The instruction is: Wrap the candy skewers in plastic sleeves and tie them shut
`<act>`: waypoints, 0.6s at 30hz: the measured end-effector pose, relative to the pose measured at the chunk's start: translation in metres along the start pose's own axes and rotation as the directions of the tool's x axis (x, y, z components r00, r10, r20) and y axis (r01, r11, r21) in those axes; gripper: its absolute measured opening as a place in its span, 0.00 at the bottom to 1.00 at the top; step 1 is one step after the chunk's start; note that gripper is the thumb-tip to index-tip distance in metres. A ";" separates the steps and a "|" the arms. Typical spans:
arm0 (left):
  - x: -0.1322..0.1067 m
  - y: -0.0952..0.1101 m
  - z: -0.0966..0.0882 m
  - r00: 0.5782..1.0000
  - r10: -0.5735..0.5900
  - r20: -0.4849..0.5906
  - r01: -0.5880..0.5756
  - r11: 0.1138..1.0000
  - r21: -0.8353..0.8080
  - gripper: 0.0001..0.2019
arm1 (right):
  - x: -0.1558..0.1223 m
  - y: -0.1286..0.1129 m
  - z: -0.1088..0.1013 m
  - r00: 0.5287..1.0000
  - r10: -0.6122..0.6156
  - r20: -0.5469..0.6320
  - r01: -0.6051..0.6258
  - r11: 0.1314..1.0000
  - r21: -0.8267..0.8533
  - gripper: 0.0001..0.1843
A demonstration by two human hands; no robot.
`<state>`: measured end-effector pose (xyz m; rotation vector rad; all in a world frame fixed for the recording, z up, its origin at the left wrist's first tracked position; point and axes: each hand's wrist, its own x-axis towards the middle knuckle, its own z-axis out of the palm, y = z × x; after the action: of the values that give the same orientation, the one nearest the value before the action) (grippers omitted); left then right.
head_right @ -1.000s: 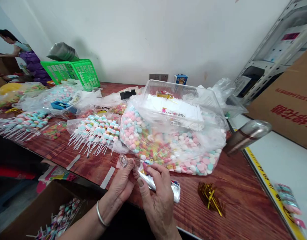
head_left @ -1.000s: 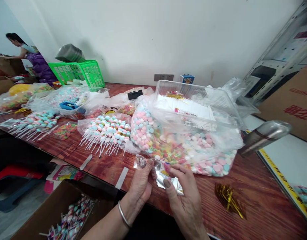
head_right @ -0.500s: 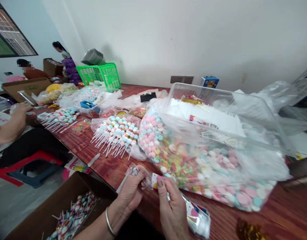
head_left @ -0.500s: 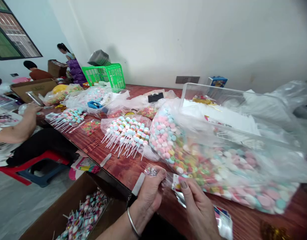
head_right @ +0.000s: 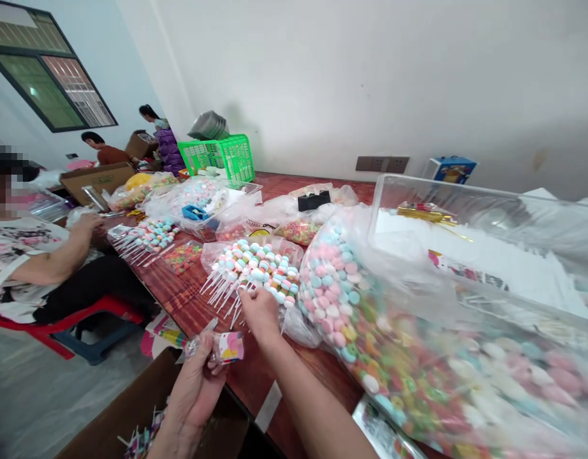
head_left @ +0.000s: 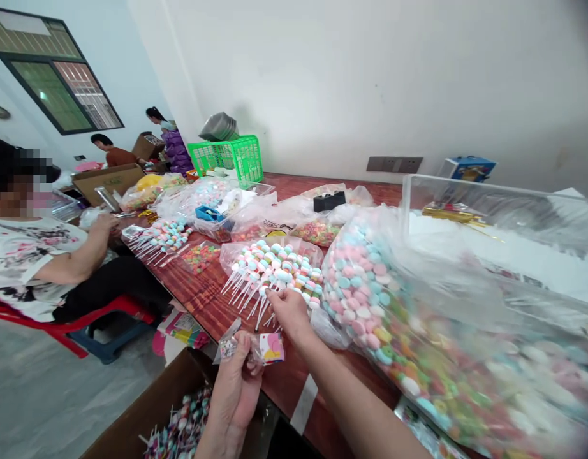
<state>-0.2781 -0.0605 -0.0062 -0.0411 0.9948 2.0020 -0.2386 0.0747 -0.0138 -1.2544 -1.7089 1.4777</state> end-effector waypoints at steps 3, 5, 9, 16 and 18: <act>0.005 0.002 0.002 0.999 -0.036 0.001 0.036 0.999 -0.027 0.20 | 0.011 -0.002 0.005 0.999 0.040 -0.023 -0.040 0.999 0.015 0.18; 0.009 0.002 0.007 0.996 -0.091 0.019 0.092 0.994 -0.057 0.19 | 0.004 0.000 -0.005 0.998 0.051 -0.031 -0.050 0.998 0.035 0.15; 0.017 -0.008 0.021 0.971 -0.237 0.046 0.241 0.963 -0.125 0.16 | -0.042 0.014 -0.062 0.993 0.003 -0.115 0.001 0.999 0.038 0.22; 0.012 -0.050 0.051 0.864 -0.454 0.219 0.481 0.873 -0.086 0.14 | -0.179 0.053 -0.183 0.806 -0.458 -0.375 0.256 0.841 -0.477 0.15; 0.004 -0.062 0.059 0.824 -0.504 0.260 0.535 0.843 -0.061 0.14 | -0.212 0.064 -0.196 0.774 -0.501 -0.387 0.231 0.792 -0.564 0.14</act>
<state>-0.2171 -0.0006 -0.0068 -0.1318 0.6110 1.5158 0.0368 -0.0312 0.0076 -1.2873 -1.8476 0.3978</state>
